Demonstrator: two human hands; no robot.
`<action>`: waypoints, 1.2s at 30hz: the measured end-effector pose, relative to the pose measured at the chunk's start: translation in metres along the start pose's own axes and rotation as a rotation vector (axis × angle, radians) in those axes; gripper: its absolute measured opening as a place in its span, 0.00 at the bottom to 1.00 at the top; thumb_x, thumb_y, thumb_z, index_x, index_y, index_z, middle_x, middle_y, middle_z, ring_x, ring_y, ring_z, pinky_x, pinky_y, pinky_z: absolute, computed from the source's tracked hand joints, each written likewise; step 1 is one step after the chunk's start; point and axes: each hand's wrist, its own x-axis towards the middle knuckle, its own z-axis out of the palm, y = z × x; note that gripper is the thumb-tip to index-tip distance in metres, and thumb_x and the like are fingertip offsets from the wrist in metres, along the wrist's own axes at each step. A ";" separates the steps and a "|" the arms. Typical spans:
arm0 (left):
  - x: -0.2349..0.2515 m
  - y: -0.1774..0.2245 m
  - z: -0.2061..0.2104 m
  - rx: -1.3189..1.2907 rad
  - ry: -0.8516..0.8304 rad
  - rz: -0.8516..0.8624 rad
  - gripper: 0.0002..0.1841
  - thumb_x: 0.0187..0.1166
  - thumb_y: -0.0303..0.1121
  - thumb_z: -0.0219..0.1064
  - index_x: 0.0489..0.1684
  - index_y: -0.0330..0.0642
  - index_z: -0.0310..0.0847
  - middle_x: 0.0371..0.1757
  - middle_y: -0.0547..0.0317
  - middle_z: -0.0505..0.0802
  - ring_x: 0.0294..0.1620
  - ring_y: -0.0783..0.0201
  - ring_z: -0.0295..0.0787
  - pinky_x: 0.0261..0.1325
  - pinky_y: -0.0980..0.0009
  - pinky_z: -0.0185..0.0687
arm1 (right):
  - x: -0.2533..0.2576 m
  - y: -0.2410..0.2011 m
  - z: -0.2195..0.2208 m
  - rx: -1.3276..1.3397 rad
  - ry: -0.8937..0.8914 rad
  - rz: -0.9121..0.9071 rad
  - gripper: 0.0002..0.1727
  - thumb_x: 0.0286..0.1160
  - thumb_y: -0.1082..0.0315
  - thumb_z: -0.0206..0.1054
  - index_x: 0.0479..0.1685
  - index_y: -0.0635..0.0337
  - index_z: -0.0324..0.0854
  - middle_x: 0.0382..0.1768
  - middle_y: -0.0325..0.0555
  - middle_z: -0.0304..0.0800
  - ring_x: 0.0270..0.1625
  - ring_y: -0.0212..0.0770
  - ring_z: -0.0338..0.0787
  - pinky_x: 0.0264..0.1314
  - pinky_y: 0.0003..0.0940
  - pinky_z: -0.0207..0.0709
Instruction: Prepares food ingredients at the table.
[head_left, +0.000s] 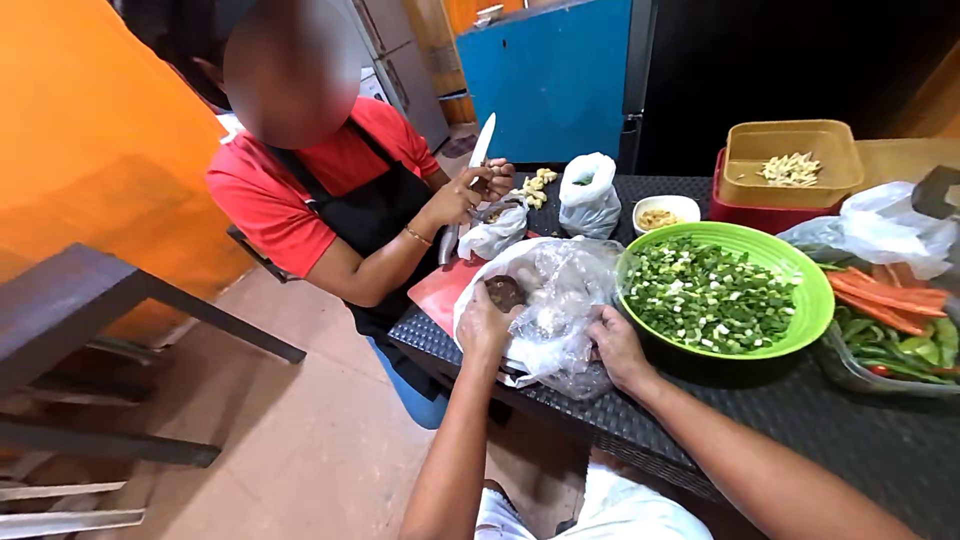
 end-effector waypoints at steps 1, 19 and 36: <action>0.000 -0.004 0.002 -0.067 0.009 0.009 0.46 0.70 0.54 0.79 0.89 0.47 0.63 0.61 0.31 0.90 0.63 0.31 0.88 0.64 0.30 0.77 | 0.000 -0.001 0.000 -0.008 -0.002 0.001 0.18 0.85 0.76 0.55 0.70 0.70 0.74 0.41 0.51 0.85 0.26 0.32 0.85 0.30 0.27 0.83; -0.041 -0.017 -0.058 -0.951 0.406 0.590 0.54 0.47 0.25 0.88 0.84 0.41 0.59 0.70 0.54 0.85 0.62 0.67 0.88 0.64 0.67 0.88 | -0.002 -0.001 -0.001 -0.066 -0.007 -0.057 0.21 0.81 0.76 0.56 0.73 0.70 0.72 0.46 0.51 0.86 0.27 0.30 0.85 0.29 0.25 0.81; -0.051 -0.014 -0.075 -1.207 0.601 0.486 0.55 0.51 0.22 0.85 0.85 0.43 0.52 0.69 0.54 0.83 0.66 0.64 0.87 0.65 0.64 0.89 | -0.011 -0.006 -0.001 -0.057 -0.033 -0.043 0.24 0.82 0.76 0.57 0.77 0.69 0.67 0.38 0.48 0.84 0.26 0.30 0.84 0.29 0.26 0.82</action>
